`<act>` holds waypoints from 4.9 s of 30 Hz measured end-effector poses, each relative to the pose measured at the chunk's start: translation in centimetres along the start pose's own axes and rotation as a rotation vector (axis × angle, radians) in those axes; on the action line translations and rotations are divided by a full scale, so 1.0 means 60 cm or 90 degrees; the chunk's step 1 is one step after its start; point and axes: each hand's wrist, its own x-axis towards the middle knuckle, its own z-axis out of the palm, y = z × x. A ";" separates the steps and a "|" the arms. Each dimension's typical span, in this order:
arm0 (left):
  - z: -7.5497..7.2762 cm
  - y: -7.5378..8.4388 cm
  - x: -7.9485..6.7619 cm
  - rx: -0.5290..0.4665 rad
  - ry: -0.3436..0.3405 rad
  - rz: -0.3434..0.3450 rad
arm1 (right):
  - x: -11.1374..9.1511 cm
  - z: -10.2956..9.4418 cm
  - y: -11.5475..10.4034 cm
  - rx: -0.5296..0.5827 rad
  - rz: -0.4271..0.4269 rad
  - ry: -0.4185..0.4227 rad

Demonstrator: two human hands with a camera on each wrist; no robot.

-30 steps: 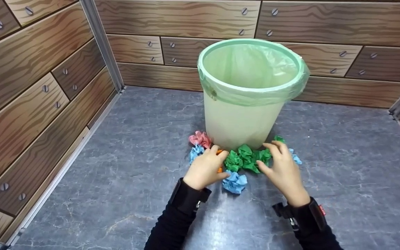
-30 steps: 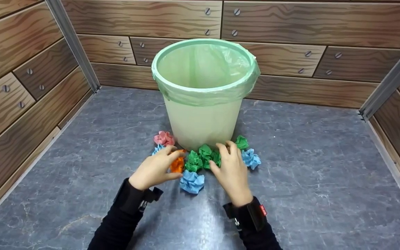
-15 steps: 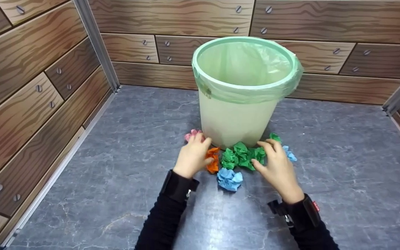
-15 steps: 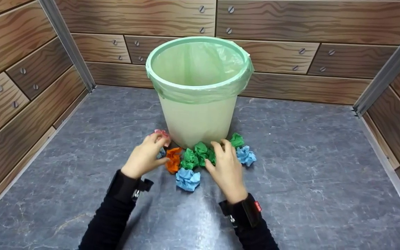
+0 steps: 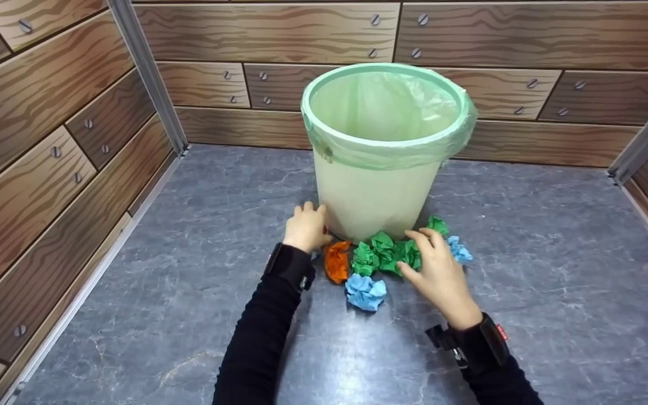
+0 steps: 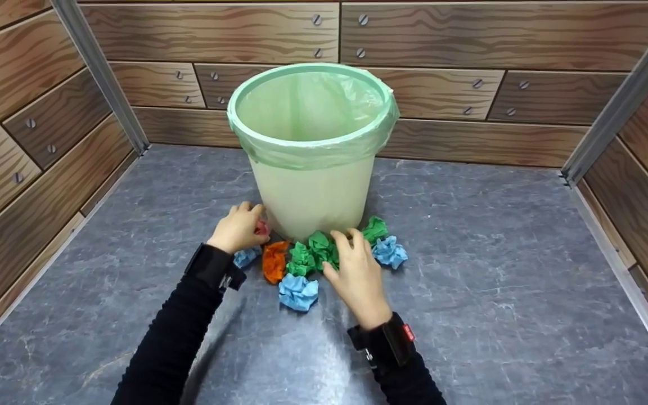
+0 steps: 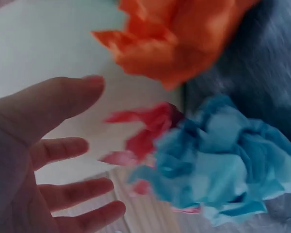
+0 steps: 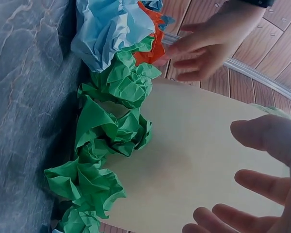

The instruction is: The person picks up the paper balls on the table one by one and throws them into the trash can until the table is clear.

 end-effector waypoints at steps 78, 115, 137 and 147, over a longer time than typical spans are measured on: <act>0.004 0.030 -0.094 -0.147 0.265 0.157 | -0.014 -0.007 0.003 -0.037 -0.003 -0.019; -0.245 0.146 0.054 -0.278 0.353 0.289 | -0.018 0.003 -0.014 -0.035 -0.009 -0.067; -0.170 0.103 -0.080 -0.217 0.447 0.367 | -0.016 -0.009 -0.011 -0.041 -0.007 -0.062; -0.068 0.089 -0.103 -0.130 0.326 0.298 | -0.012 -0.011 -0.010 -0.033 -0.012 -0.036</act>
